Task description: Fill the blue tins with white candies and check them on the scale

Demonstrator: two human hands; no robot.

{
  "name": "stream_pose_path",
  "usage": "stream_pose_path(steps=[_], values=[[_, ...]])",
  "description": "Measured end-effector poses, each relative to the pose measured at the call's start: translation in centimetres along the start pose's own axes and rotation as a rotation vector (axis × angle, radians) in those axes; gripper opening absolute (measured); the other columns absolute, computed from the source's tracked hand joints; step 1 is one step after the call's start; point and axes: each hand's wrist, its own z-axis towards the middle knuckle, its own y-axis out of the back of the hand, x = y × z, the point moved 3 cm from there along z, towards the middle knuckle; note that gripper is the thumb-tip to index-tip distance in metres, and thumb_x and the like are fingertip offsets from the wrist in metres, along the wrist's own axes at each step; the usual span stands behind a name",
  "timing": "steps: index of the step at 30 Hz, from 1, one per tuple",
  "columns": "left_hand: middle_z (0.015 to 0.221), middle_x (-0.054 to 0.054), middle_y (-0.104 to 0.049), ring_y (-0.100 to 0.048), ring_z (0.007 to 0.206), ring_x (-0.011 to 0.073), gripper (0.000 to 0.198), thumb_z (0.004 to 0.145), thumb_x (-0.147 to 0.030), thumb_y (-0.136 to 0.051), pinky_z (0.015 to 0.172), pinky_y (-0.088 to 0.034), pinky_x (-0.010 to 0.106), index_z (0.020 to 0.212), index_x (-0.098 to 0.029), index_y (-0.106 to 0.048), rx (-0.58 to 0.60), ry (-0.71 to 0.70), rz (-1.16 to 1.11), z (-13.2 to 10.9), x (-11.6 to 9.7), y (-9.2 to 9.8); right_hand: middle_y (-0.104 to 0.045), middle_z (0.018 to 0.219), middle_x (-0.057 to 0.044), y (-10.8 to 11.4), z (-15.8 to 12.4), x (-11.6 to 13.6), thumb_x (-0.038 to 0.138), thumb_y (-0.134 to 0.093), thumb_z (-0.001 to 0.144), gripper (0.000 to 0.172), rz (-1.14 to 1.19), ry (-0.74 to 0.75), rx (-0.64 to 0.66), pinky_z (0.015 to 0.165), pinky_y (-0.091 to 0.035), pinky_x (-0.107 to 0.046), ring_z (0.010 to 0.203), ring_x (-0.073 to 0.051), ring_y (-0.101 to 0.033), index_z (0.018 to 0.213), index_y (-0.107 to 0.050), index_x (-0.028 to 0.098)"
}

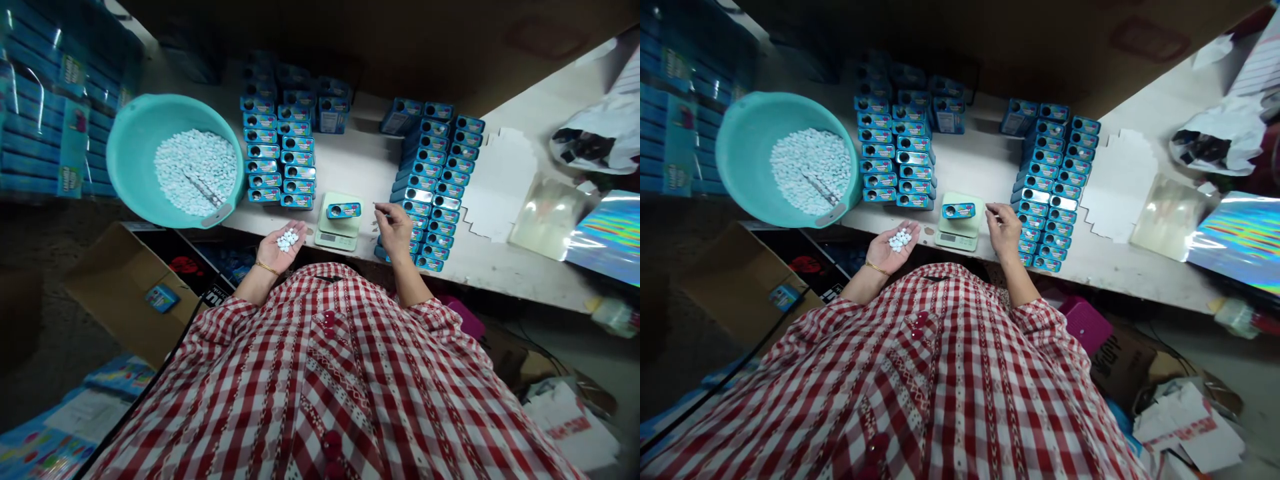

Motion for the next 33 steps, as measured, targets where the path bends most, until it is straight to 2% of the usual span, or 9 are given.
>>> stream_pose_path(steps=[4, 9, 12, 16, 21, 25, 28, 30, 33], values=[[0.1, 0.014, -0.068, -0.061, 0.107, 0.0206, 0.028, 0.083, -0.011, -0.041, 0.089, -0.051, 0.031, 0.102, -0.008, -0.061, 0.011, 0.023, -0.008, -0.1, 0.3, 0.0, -0.059, 0.11, -0.009, -1.4, 0.3, 0.7, 0.036, -0.054, 0.083, 0.034, -0.135, 0.123, 0.174, 0.077, -0.052, -0.034, 0.098, -0.02, -0.056, 0.112, -0.058, 0.02], [0.1, 0.013, -0.069, -0.061, 0.106, 0.0209, 0.03, 0.083, -0.011, -0.041, 0.089, -0.052, 0.032, 0.106, -0.009, -0.06, 0.027, 0.046, -0.011, -0.1, 0.4, -0.3, -0.051, 0.125, -0.013, -2.8, 0.9, 0.9, 0.033, -0.056, 0.082, 0.046, -0.291, 0.246, 0.322, 0.099, -0.039, -0.044, 0.117, -0.025, -0.045, 0.124, -0.05, 0.017], [0.098, 0.014, -0.069, -0.063, 0.104, 0.021, 0.029, 0.083, -0.011, -0.041, 0.086, -0.053, 0.03, 0.105, -0.008, -0.06, 0.028, 0.057, -0.008, -0.1, 0.5, -0.6, -0.047, 0.131, -0.013, -3.8, 1.0, 0.6, 0.027, -0.058, 0.079, 0.052, -0.382, 0.249, 0.431, 0.1, -0.037, -0.046, 0.119, -0.028, -0.041, 0.129, -0.046, 0.017], [0.096, 0.014, -0.069, -0.064, 0.101, 0.0204, 0.034, 0.083, -0.009, -0.04, 0.086, -0.053, 0.031, 0.111, -0.007, -0.058, 0.001, 0.053, -0.043, -0.2, 0.3, -0.7, -0.056, 0.118, -0.013, -5.0, 1.9, 0.1, 0.018, -0.052, 0.08, 0.044, -0.476, 0.251, 0.584, 0.094, -0.04, -0.044, 0.107, -0.028, -0.047, 0.123, -0.052, 0.015], [0.095, 0.015, -0.07, -0.066, 0.096, 0.0205, 0.037, 0.083, -0.008, -0.039, 0.084, -0.055, 0.03, 0.117, -0.005, -0.055, -0.036, 0.011, -0.12, -0.5, -0.8, -0.5, -0.056, 0.115, -0.013, -6.5, 8.7, 0.4, 0.02, -0.049, 0.082, 0.04, -0.498, 0.258, 0.467, 0.091, -0.041, -0.039, 0.103, -0.027, -0.048, 0.122, -0.052, 0.013], [0.093, 0.016, -0.07, -0.068, 0.091, 0.0205, 0.04, 0.083, -0.007, -0.038, 0.079, -0.056, 0.028, 0.119, -0.006, -0.055, -0.078, -0.014, -0.147, -1.1, -1.7, -0.2, -0.053, 0.119, -0.015, -10.3, 15.7, 0.8, 0.018, -0.048, 0.082, 0.043, -0.582, 0.175, 0.408, 0.092, -0.039, -0.041, 0.106, -0.028, -0.046, 0.125, -0.051, 0.013], [0.093, 0.016, -0.07, -0.068, 0.09, 0.0214, 0.043, 0.083, -0.006, -0.038, 0.077, -0.057, 0.029, 0.122, -0.007, -0.054, -0.115, -0.004, -0.144, -1.5, -1.9, 0.1, -0.048, 0.129, -0.014, -12.6, 18.4, 0.7, 0.015, -0.044, 0.083, 0.048, -0.593, 0.155, 0.417, 0.092, -0.04, -0.041, 0.11, -0.027, -0.044, 0.131, -0.046, 0.015], [0.093, 0.017, -0.07, -0.068, 0.09, 0.0218, 0.044, 0.082, -0.006, -0.038, 0.077, -0.057, 0.029, 0.124, -0.007, -0.053, -0.137, -0.005, -0.137, -1.6, -2.0, 0.3, -0.044, 0.134, -0.013, -12.4, 19.0, 0.2, 0.014, -0.04, 0.084, 0.049, -0.585, 0.167, 0.378, 0.092, -0.04, -0.04, 0.112, -0.026, -0.043, 0.133, -0.044, 0.017], [0.093, 0.018, -0.07, -0.068, 0.089, 0.0224, 0.045, 0.081, -0.006, -0.038, 0.077, -0.057, 0.029, 0.124, -0.005, -0.052, -0.155, -0.011, -0.122, -1.5, -2.1, 0.5, -0.043, 0.135, -0.014, -8.9, 19.9, -1.4, 0.014, -0.038, 0.084, 0.048, -0.624, 0.153, 0.222, 0.093, -0.038, -0.041, 0.115, -0.027, -0.04, 0.131, -0.047, 0.016]])
